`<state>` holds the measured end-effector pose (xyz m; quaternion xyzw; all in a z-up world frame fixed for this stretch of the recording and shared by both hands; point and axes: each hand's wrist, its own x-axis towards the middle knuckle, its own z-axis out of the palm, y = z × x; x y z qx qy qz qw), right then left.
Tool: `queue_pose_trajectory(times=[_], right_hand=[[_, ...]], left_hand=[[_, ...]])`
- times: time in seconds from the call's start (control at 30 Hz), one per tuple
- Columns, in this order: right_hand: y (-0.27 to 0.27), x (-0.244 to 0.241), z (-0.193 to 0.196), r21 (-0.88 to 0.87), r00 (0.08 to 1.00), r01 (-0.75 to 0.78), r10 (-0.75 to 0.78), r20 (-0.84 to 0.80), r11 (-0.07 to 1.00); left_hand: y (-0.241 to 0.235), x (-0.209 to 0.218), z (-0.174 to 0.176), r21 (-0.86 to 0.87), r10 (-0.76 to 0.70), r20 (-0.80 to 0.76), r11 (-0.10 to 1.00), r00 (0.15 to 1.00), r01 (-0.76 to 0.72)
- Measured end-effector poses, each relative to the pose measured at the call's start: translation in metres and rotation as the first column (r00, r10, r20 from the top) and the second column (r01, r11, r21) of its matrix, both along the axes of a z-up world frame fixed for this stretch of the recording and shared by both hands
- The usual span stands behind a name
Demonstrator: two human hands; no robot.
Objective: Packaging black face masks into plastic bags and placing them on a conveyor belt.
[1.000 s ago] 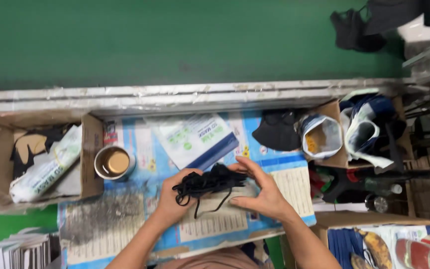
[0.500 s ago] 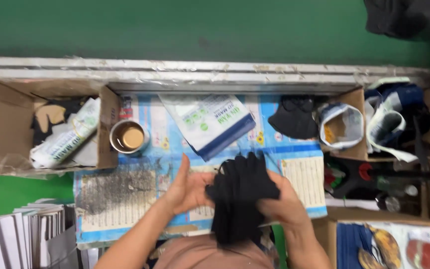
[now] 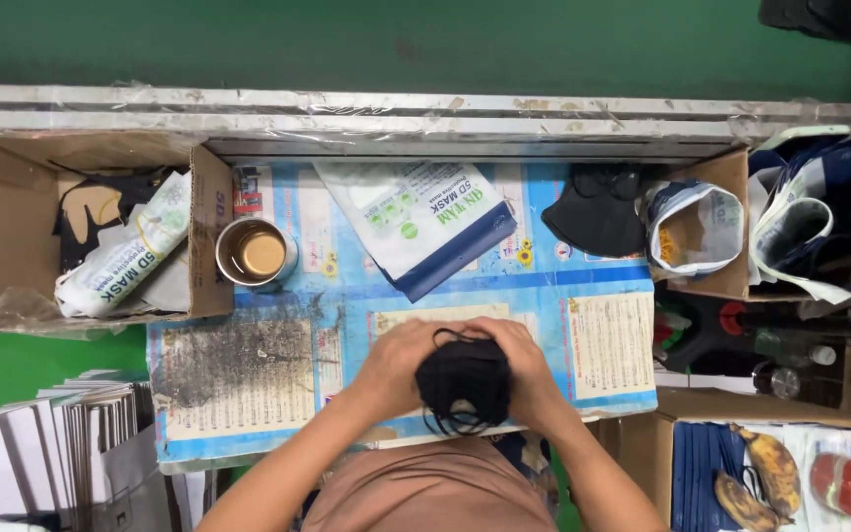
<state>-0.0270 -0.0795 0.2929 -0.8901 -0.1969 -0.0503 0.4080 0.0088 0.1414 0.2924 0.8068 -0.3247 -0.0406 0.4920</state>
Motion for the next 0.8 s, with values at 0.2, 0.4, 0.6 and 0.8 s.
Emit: queue_pose_trajectory(times=[0.2,0.4,0.6,0.8], right_hand=[[-0.002,-0.004,0.006,0.039,0.994,-0.027,0.031,-0.107,0.999],[-0.012,-0.015,-0.003,0.194,0.909,0.004,0.077,-0.410,0.981],[-0.040,-0.016,-0.042,0.282,0.967,0.014,0.059,-0.247,0.959],[-0.015,0.030,-0.031,0.640,0.644,0.758,0.005,-0.765,0.127]], left_hand=[[0.001,-0.013,0.000,0.140,-0.047,0.145,0.990,0.988,0.027],[-0.003,-0.029,-0.010,0.183,-0.257,0.094,0.954,0.962,0.237],[-0.012,0.013,0.019,0.096,-0.002,0.416,0.994,0.909,-0.042],[-0.043,0.057,-0.050,0.300,0.149,0.555,0.882,0.819,-0.364]])
